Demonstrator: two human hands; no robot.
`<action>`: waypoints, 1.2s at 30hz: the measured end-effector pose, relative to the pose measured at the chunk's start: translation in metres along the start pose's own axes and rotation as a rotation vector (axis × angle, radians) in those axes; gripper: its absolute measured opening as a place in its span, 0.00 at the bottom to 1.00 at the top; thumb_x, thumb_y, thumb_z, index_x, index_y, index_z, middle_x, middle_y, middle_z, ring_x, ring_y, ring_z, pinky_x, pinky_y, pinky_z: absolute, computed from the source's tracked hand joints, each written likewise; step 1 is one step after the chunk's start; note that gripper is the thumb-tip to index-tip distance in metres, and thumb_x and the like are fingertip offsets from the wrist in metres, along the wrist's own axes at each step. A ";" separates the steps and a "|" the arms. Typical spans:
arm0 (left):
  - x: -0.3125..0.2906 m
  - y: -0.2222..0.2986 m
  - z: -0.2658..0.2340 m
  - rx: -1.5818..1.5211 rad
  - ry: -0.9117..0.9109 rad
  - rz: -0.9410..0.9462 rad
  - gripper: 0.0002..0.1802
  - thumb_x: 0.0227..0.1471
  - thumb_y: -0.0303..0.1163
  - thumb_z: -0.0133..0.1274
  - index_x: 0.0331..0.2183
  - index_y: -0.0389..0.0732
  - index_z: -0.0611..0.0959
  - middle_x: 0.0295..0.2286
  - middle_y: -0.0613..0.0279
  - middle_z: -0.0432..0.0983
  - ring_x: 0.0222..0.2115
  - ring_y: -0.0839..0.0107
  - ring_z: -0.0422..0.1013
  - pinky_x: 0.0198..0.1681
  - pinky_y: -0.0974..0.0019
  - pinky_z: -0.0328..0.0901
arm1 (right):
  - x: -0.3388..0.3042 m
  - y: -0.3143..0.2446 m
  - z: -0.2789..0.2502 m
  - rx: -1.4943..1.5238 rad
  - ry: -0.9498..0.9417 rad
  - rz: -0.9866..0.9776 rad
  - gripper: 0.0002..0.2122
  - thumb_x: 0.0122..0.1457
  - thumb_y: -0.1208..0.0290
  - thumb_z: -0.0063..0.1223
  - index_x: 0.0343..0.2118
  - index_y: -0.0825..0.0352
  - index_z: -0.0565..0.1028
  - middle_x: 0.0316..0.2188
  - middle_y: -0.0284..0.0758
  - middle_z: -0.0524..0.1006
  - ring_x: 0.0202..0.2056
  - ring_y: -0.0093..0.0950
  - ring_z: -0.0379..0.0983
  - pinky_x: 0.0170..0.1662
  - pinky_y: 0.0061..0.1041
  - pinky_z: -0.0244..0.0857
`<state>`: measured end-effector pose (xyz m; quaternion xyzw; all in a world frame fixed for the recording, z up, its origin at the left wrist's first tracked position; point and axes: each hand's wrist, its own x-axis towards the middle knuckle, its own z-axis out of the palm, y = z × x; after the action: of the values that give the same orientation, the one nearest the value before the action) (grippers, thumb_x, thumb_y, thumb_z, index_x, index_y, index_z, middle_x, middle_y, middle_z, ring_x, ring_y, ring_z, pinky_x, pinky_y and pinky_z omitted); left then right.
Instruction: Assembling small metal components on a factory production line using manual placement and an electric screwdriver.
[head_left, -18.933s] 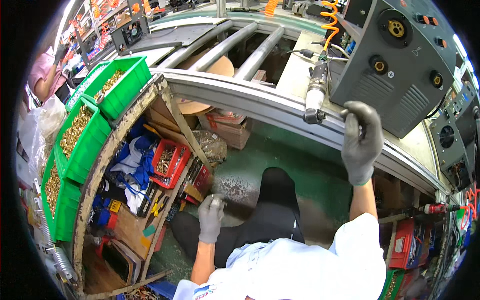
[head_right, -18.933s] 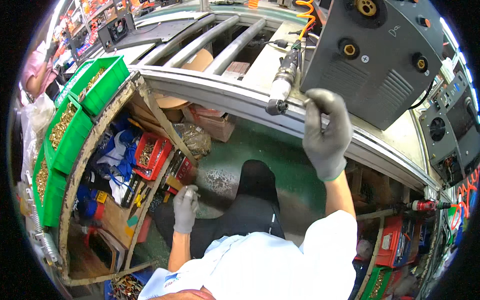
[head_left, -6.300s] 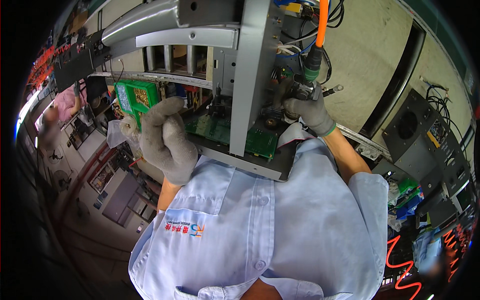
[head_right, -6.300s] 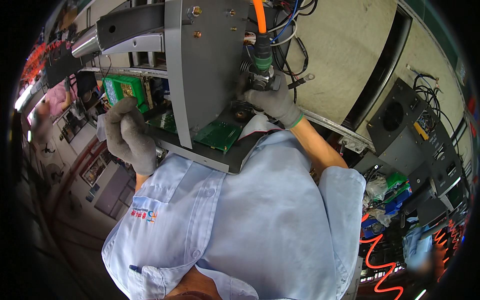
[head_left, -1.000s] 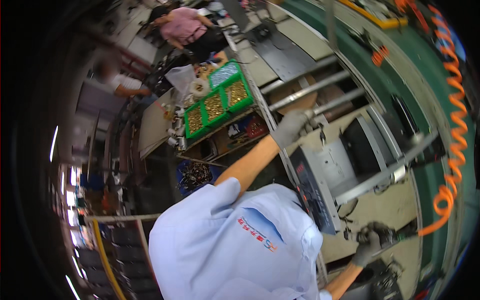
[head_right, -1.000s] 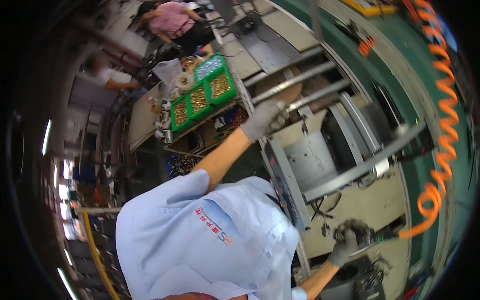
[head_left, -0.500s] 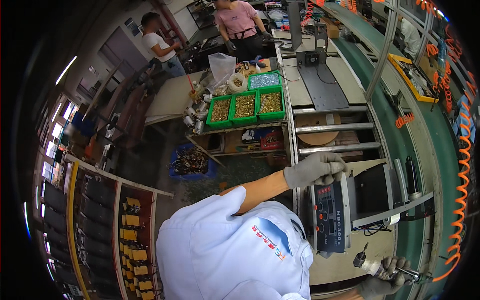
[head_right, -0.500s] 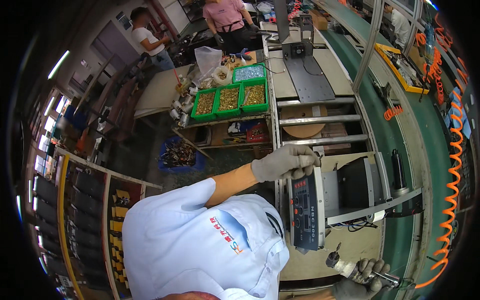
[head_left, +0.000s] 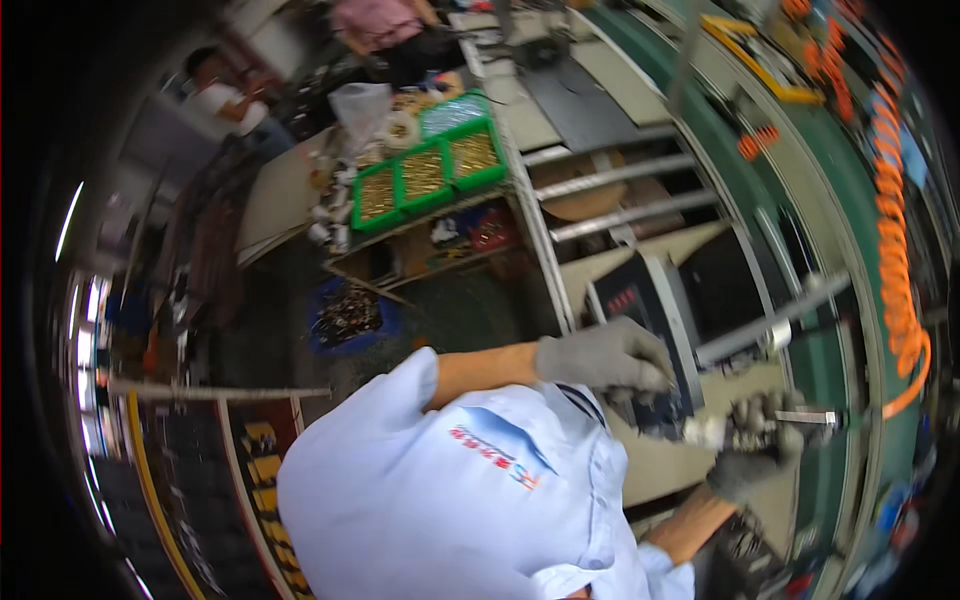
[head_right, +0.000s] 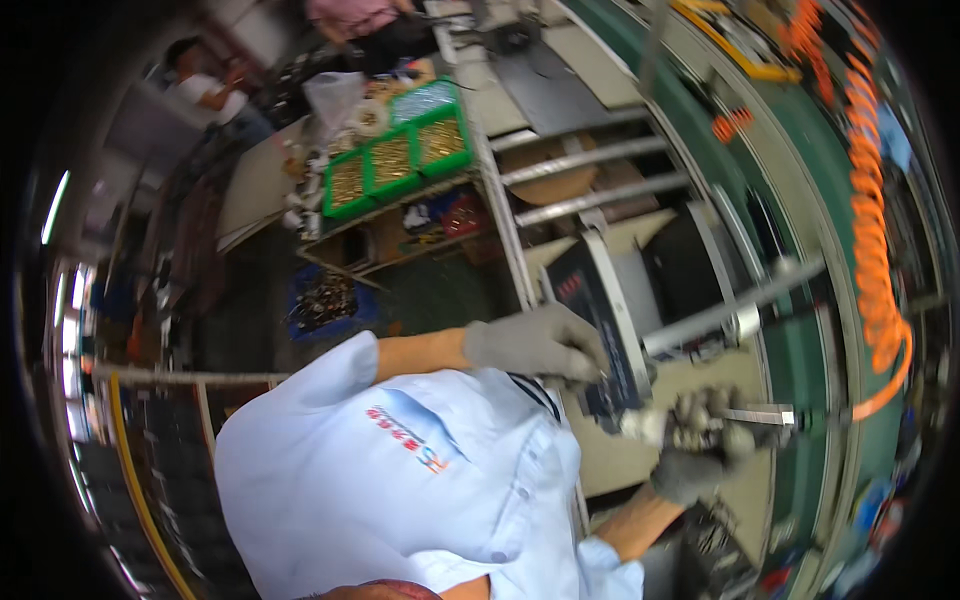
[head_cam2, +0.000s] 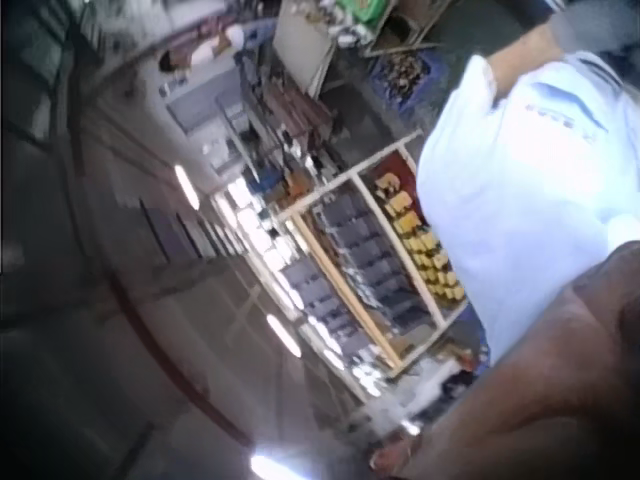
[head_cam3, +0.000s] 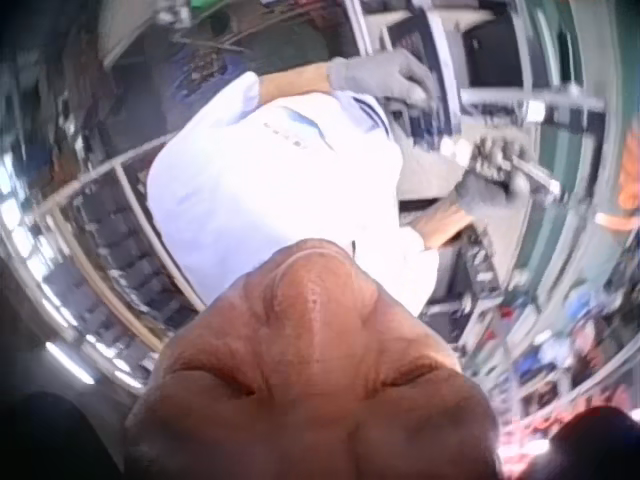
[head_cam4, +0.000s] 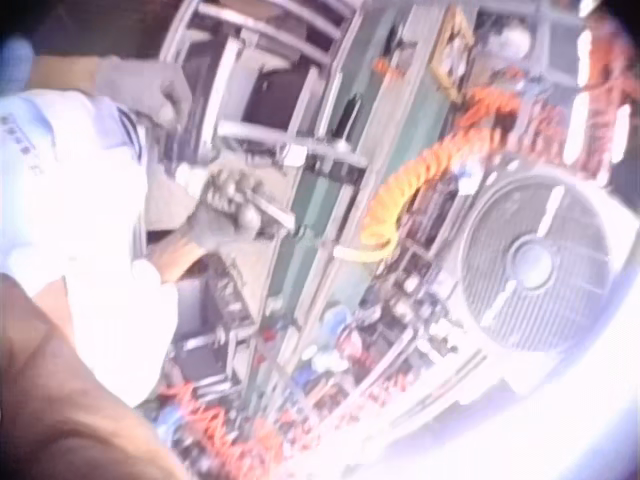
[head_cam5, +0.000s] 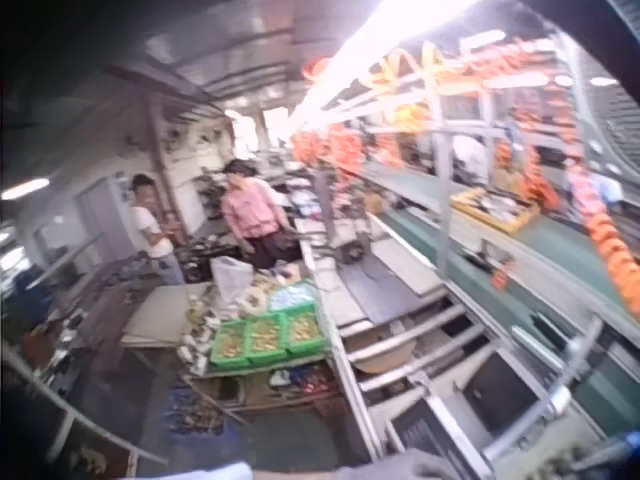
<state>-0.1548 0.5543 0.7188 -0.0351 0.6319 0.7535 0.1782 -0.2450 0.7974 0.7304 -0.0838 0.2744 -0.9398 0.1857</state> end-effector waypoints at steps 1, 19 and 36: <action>0.001 0.001 -0.004 0.014 -0.006 -0.030 0.14 0.52 0.33 0.56 0.37 0.32 0.83 0.25 0.62 0.80 0.21 0.81 0.71 0.24 0.75 0.67 | 0.002 0.004 0.002 -0.006 0.004 0.012 0.15 0.46 0.71 0.53 0.38 0.65 0.68 0.24 0.29 0.60 0.21 0.21 0.58 0.27 0.25 0.54; -0.008 -0.015 0.003 -0.146 0.029 -0.040 0.14 0.57 0.35 0.55 0.37 0.33 0.84 0.25 0.62 0.81 0.19 0.83 0.71 0.22 0.76 0.66 | -0.005 0.014 -0.003 -0.022 0.041 0.074 0.16 0.44 0.75 0.53 0.39 0.68 0.69 0.27 0.35 0.68 0.20 0.24 0.64 0.27 0.25 0.58; -0.002 0.007 -0.109 0.027 -0.155 0.054 0.16 0.50 0.35 0.56 0.38 0.34 0.86 0.31 0.58 0.83 0.32 0.74 0.77 0.35 0.69 0.72 | 0.041 0.070 0.087 -0.342 0.320 0.084 0.19 0.52 0.64 0.56 0.45 0.68 0.69 0.28 0.31 0.65 0.22 0.21 0.60 0.27 0.23 0.55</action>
<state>-0.1739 0.4474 0.7045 0.0430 0.6271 0.7498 0.2068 -0.2389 0.6844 0.7676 0.0475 0.4586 -0.8725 0.1618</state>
